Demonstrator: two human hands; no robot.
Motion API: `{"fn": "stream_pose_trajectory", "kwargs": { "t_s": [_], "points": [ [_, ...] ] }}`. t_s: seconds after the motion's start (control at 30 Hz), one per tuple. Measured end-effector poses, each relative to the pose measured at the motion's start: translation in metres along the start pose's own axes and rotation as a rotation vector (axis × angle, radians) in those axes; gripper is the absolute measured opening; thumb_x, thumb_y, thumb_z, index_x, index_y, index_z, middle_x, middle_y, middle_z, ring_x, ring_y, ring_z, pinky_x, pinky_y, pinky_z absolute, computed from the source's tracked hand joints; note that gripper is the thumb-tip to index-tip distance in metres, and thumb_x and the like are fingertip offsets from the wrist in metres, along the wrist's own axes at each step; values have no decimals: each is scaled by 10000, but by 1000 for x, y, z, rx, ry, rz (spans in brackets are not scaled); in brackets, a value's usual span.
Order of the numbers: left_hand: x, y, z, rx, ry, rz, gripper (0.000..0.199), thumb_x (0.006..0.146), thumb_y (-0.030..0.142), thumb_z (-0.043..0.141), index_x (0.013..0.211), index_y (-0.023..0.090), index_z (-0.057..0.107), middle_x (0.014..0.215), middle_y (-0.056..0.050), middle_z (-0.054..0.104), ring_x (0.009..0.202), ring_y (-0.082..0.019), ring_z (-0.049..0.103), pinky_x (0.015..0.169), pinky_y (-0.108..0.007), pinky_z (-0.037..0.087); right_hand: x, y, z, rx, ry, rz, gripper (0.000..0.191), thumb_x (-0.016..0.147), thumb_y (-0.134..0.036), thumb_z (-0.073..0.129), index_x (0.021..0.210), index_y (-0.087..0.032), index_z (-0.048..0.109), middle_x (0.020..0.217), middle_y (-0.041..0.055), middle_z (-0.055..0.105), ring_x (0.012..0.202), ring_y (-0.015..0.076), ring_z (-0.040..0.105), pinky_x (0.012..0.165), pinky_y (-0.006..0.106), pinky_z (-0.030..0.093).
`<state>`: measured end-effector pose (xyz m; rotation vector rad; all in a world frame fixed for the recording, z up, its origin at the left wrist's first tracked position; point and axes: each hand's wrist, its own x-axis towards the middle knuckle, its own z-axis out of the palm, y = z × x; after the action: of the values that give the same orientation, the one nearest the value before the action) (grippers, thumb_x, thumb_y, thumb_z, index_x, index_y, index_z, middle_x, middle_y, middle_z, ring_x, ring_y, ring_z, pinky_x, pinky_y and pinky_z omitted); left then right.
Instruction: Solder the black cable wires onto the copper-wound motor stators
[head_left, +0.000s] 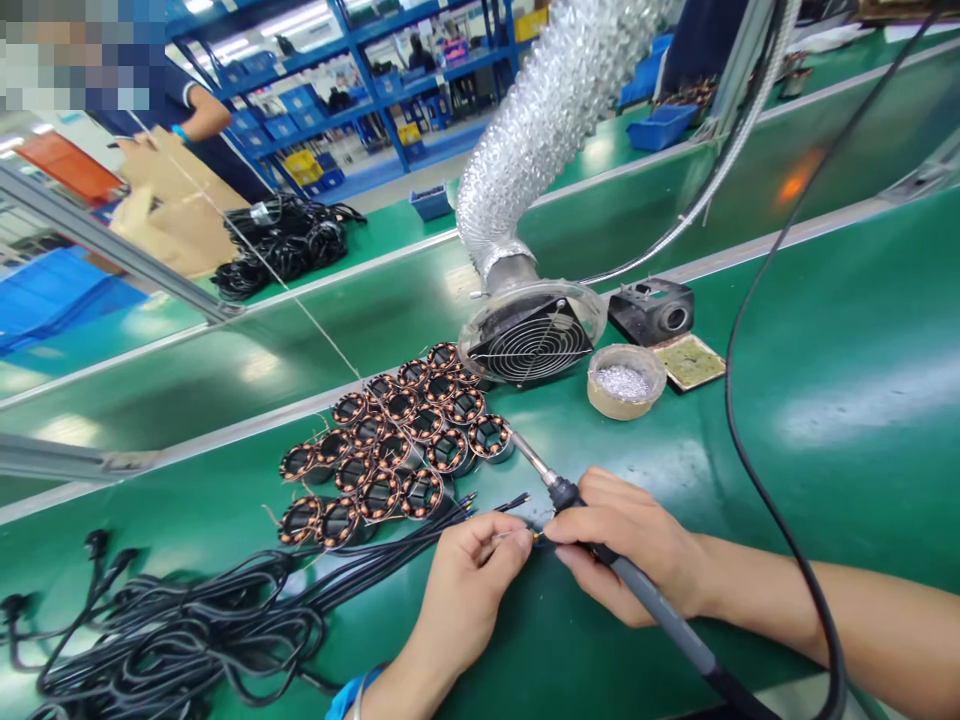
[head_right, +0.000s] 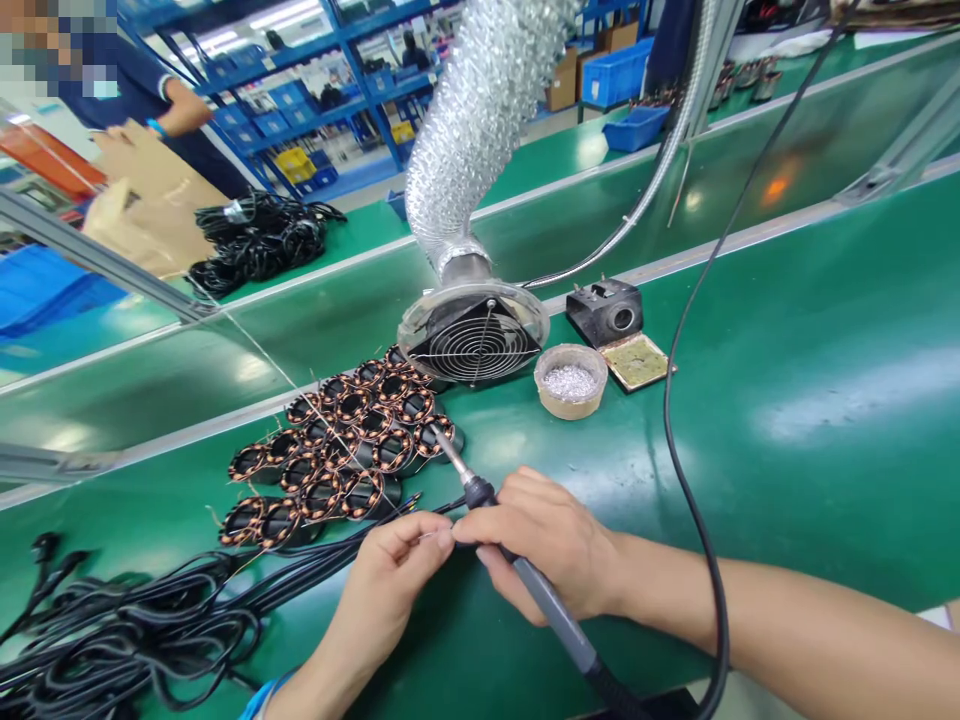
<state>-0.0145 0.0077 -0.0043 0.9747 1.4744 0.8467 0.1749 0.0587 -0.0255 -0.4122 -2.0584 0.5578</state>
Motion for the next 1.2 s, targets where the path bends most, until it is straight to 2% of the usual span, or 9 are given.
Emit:
{"fn": "stream_pose_trajectory", "kwargs": {
  "t_s": [0.07,0.13,0.3,0.5,0.73,0.9,1.03,1.13,1.2],
  "points": [
    [0,2,1,6,-27,2,311,769,440,697,744,130,693,683,-24,590,638,-123,451,595,-214,374,1,0,0,-7,6,0,309,830,-50,511,1115,-170,505,755,14,602,628,148,437,603,292,352],
    [-1,2,2,9,-43,6,314,793,442,676,734,134,673,674,-13,571,646,-122,441,617,-217,370,3,-1,0,-10,3,9,302,832,-54,507,1109,-173,508,762,14,609,633,148,441,603,294,354],
    [-3,3,2,-21,-63,9,346,795,469,661,683,160,553,573,60,373,539,-86,280,524,-198,276,5,-2,1,24,21,34,291,824,-51,511,1088,-173,522,775,19,618,640,145,462,607,291,369],
    [-4,4,4,-25,-89,-2,305,797,438,647,722,169,524,579,72,326,529,-84,228,496,-199,225,11,1,-4,89,-31,49,271,863,-30,502,1099,-156,547,785,21,625,656,129,489,626,265,398],
    [-8,-7,3,17,-117,51,280,910,432,527,784,182,508,610,62,348,536,-92,267,504,-209,242,14,3,-8,99,-94,35,254,883,-70,490,1108,-168,551,726,2,592,637,126,518,612,272,388],
    [-14,-6,2,244,-108,130,298,983,408,407,811,192,520,681,16,504,560,-109,419,547,-229,317,13,-1,-3,93,-91,90,264,877,-58,498,1110,-181,524,808,9,637,655,123,509,640,272,396],
    [-15,4,-3,437,-93,240,231,973,312,414,798,199,515,698,-11,561,631,-144,485,607,-245,355,13,-5,1,72,-52,115,232,862,-18,449,1014,-183,509,792,7,609,660,126,477,625,249,395],
    [-13,7,-7,450,-101,210,239,955,295,425,748,199,496,673,-8,543,607,-143,457,576,-242,334,13,-6,3,72,-21,109,209,855,-22,441,963,-191,498,750,-6,584,639,124,464,603,237,386],
    [-10,6,-7,351,-156,129,234,948,318,432,762,195,504,665,6,510,571,-127,409,538,-232,304,12,-7,4,86,-8,113,205,855,-22,447,959,-192,496,746,-7,582,634,122,467,597,232,387]
  ]
}}
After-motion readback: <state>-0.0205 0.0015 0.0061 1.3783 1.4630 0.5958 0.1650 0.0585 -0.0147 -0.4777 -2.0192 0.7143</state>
